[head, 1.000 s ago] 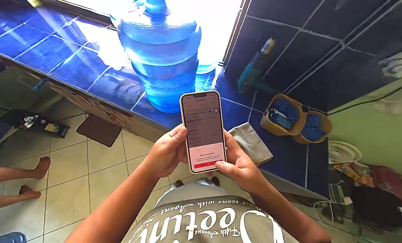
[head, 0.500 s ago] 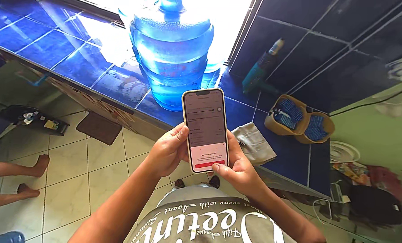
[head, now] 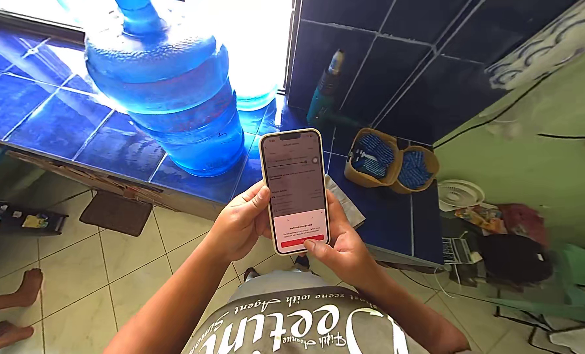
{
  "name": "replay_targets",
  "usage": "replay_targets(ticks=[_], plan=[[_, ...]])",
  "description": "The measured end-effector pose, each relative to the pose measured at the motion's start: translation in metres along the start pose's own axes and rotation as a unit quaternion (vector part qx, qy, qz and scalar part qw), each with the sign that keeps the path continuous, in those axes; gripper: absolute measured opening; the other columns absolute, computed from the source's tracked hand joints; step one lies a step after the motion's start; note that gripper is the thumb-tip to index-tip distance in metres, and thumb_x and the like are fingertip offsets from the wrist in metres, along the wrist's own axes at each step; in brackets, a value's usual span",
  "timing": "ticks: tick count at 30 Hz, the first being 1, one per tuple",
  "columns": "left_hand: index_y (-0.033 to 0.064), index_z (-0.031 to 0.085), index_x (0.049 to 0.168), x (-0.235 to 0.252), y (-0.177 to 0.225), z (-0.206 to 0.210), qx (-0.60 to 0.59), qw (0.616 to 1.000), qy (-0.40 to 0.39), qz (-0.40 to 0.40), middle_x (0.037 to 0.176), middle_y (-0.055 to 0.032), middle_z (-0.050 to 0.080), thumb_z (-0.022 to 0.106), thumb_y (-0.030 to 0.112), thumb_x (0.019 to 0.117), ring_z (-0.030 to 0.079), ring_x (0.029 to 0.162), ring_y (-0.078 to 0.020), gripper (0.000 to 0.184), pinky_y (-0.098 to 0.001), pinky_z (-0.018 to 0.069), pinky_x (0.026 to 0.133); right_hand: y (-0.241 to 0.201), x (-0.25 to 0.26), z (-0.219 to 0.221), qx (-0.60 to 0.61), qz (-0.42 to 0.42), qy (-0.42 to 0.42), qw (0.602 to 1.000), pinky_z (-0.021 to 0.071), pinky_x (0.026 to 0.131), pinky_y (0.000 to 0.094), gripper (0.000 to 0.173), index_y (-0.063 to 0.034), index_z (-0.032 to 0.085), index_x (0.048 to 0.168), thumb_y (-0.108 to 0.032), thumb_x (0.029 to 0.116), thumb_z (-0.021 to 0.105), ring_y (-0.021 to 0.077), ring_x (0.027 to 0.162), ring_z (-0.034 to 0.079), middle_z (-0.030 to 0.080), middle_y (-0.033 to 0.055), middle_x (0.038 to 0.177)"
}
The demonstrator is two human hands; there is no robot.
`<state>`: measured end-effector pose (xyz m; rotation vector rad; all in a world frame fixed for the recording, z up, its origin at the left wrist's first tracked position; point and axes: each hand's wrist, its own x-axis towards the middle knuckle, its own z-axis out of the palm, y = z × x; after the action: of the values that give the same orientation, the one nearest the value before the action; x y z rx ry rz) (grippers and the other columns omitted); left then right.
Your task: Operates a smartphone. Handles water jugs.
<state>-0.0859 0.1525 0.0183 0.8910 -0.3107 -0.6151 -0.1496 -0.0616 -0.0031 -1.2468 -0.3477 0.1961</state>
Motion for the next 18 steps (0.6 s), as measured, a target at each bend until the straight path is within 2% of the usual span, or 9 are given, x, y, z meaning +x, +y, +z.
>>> replay_targets(ticks=[10, 18], plan=[[0.0190, 0.059, 0.135, 0.052, -0.015, 0.018, 0.013, 1.000, 0.010, 0.004, 0.115, -0.0072, 0.072, 0.043, 0.041, 0.1083, 0.074, 0.097, -0.0140, 0.038, -0.0300, 0.0631, 0.080, -0.011, 0.010, -0.054, -0.006, 0.005, 0.005, 1.000, 0.0609, 0.092, 0.0324, 0.086, -0.0218, 0.013, 0.162, -0.002, 0.0932, 0.061, 0.0165, 0.114, 0.068, 0.059, 0.0066, 0.139], [0.0185, 0.060, 0.133, 0.061, -0.014, 0.019, 0.014, 1.000, 0.024, 0.013, 0.115, -0.0071, 0.072, 0.044, 0.040, 0.1084, 0.073, 0.098, -0.0137, 0.037, -0.0301, 0.0624, 0.082, -0.014, 0.018, -0.064, -0.003, 0.012, -0.010, 1.000, 0.0609, 0.090, 0.0314, 0.086, -0.0232, 0.012, 0.162, -0.002, 0.0943, 0.060, 0.0161, 0.113, 0.068, 0.059, 0.0066, 0.138]])
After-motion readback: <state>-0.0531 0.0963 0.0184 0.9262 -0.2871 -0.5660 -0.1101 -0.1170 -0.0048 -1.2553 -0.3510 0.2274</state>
